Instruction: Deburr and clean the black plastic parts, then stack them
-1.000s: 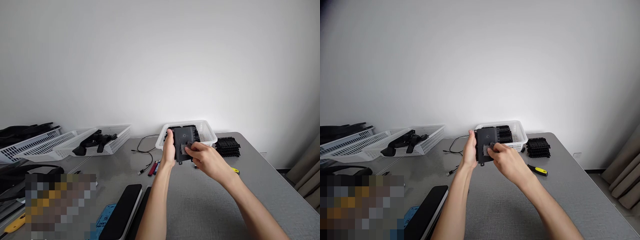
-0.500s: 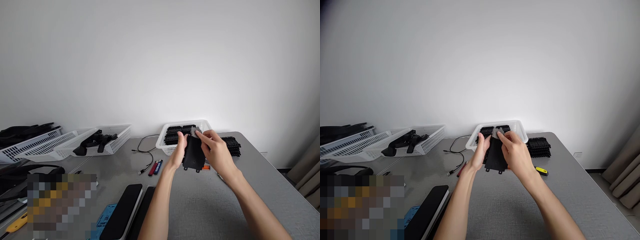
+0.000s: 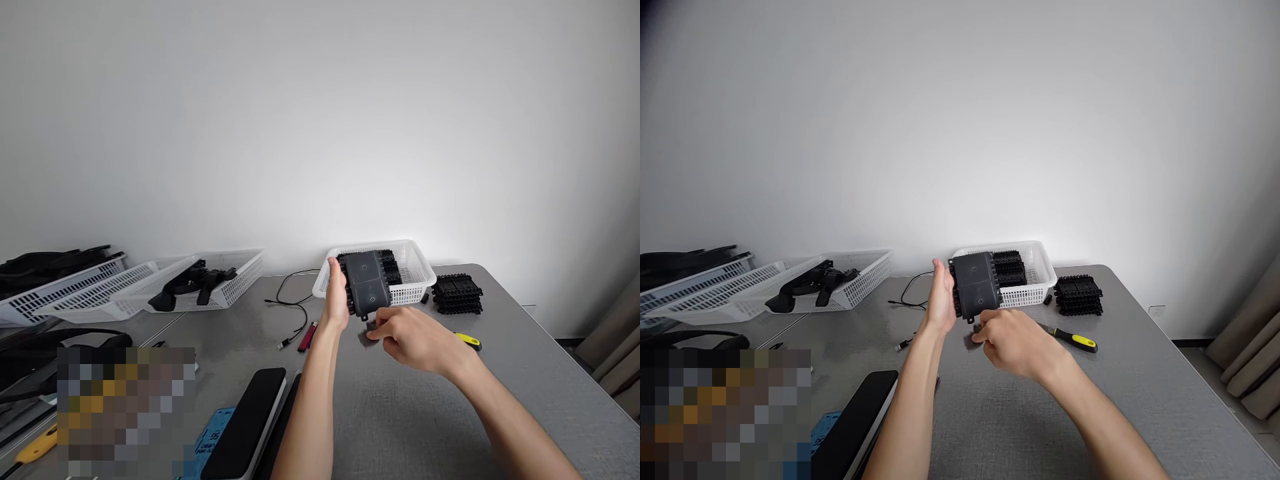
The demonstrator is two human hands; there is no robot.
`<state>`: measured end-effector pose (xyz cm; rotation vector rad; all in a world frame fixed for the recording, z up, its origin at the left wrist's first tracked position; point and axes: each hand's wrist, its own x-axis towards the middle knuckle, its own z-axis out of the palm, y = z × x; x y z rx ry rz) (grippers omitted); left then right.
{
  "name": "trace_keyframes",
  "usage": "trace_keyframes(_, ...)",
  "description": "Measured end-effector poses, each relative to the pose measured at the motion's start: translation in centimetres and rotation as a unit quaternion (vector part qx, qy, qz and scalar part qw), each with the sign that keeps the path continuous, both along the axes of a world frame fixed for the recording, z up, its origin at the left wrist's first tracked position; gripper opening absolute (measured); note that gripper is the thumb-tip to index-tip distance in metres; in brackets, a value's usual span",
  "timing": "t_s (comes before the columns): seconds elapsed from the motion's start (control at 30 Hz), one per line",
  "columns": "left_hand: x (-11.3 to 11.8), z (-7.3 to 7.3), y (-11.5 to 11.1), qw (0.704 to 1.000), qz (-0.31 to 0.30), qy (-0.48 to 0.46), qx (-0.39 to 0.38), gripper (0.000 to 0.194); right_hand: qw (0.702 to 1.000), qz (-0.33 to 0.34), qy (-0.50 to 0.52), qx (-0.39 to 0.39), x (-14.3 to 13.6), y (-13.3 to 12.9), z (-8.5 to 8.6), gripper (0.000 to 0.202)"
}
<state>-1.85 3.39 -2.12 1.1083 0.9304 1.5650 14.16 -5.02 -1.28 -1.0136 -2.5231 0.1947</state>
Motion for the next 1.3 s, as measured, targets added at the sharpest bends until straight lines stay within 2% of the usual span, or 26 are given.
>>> trace_keyframes(0.07, -0.1, 0.1, 0.2, 1.0, 0.021, -0.018, -0.005, 0.052, 0.998, -0.005, 0.052, -0.033, 0.5, 0.1, -0.1, 0.044)
trace_keyframes(0.17, -0.2, 0.6, 0.1, 0.998, 0.024, -0.05, 0.018, 0.044, 0.985, -0.055, 0.16, -0.044, 0.9, 0.6, -0.1, 0.041)
trace_keyframes(0.33, -1.5, 1.7, -0.4, 0.997, -0.002, -0.078, 0.003, 0.039, 0.927, -0.175, 0.329, -0.052, 1.2, 1.7, -0.4, 0.037)
trace_keyframes(0.47, -2.0, 1.7, -0.8, 0.997, -0.066, -0.031, -0.013, 0.035, 0.88, -0.213, 0.424, -0.014, 1.6, 2.5, -0.7, 0.039)
trace_keyframes(0.67, -1.6, 1.4, -1.4, 0.989, -0.129, 0.037, -0.057, 0.037, 0.823, -0.237, 0.515, 0.032, 1.9, 3.2, -0.5, 0.036)
trace_keyframes(0.83, -1.2, 1.8, -2.1, 0.982, -0.137, 0.098, -0.085, 0.041, 0.801, -0.219, 0.555, 0.046, 2.3, 3.9, -0.6, 0.034)
trace_keyframes(0.93, -0.9, 1.9, -2.2, 0.982, -0.138, 0.091, -0.088, 0.046, 0.797, -0.211, 0.563, 0.052, 2.5, 4.3, -0.9, 0.033)
trace_keyframes(1.07, -0.3, 1.6, -2.1, 0.991, -0.099, 0.072, -0.063, 0.051, 0.798, -0.185, 0.573, 0.04, 2.7, 4.5, -1.2, 0.03)
trace_keyframes(1.2, 0.3, 1.6, -2.1, 0.989, -0.136, 0.03, -0.047, 0.049, 0.777, -0.164, 0.607, 0.042, 2.8, 4.8, -1.3, 0.026)
trace_keyframes(1.3, 0.6, 1.7, -2.2, 0.986, -0.154, -0.004, -0.06, 0.049, 0.759, -0.176, 0.626, 0.035, 3.0, 4.8, -1.2, 0.035)
